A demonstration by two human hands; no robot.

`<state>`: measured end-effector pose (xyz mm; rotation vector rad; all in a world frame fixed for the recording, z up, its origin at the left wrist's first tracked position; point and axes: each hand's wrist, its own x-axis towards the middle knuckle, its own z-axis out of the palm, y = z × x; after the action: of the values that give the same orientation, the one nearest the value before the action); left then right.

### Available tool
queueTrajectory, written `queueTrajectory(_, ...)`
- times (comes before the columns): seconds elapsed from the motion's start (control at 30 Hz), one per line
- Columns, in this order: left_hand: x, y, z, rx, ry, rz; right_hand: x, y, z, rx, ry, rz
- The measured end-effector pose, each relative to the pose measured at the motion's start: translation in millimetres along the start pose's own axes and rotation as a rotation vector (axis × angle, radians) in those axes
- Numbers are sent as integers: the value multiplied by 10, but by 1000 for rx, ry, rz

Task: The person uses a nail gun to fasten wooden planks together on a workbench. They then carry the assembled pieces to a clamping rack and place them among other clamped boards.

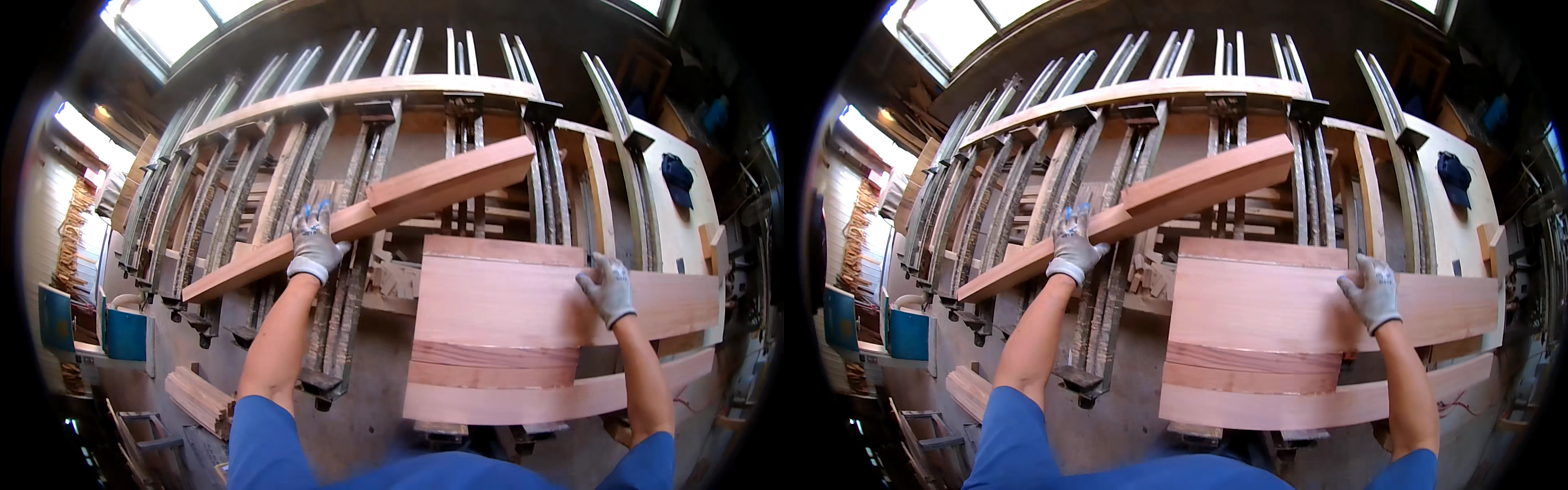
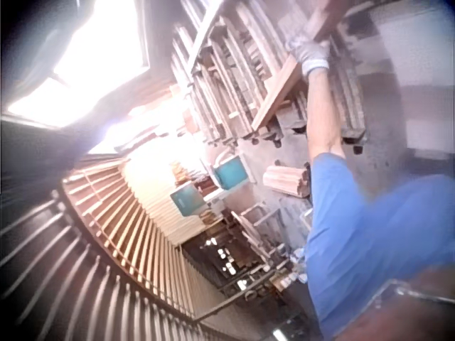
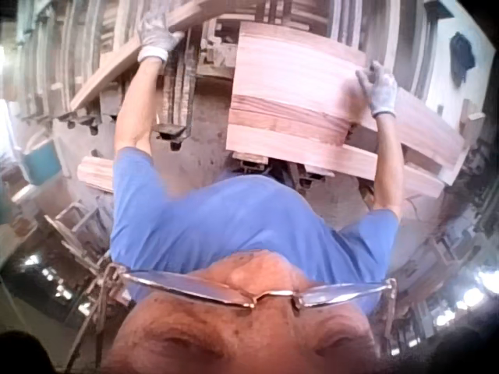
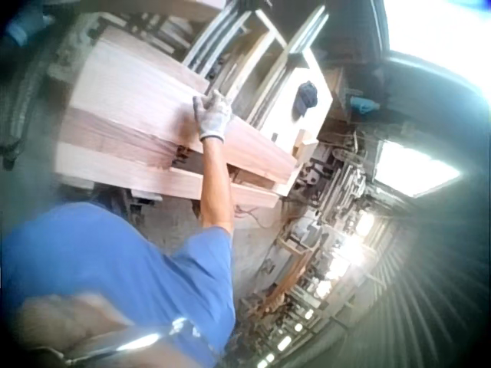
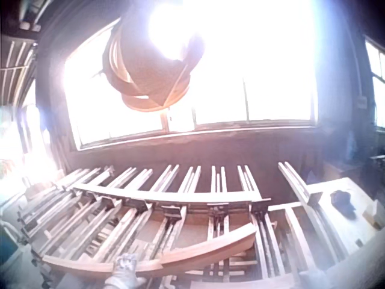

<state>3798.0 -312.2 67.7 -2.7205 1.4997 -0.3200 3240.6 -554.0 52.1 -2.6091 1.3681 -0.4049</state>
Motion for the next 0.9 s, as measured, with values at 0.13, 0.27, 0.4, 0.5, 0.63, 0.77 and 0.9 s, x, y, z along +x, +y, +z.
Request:
queueTrajectory(0.13, 306, -347, 107, -16, -334, -73, 79, -347, -54, 88, 58, -91)
queueTrajectory(0.27, 388, -301, -20, -45, -409, -69, 51, -666, -15, 95, 25, -166)
queueTrajectory(0.4, 231, -323, -11, -127, -214, -56, -19, -979, 47, 243, 25, -196)
queueTrajectory(0.5, 167, -166, -307, -88, 18, 10, -6, -1329, -30, 329, -93, -115)
queueTrajectory(0.63, 227, 20, -1066, -202, 330, 210, 194, -1800, 10, 684, -149, 60)
queueTrajectory(0.77, 264, 516, -2114, -273, 610, 422, 659, -2499, -330, 1161, -65, -4)
queueTrajectory(0.9, 445, 1127, -2855, -368, 965, 625, 1139, -2880, -1189, 1430, 237, -395)
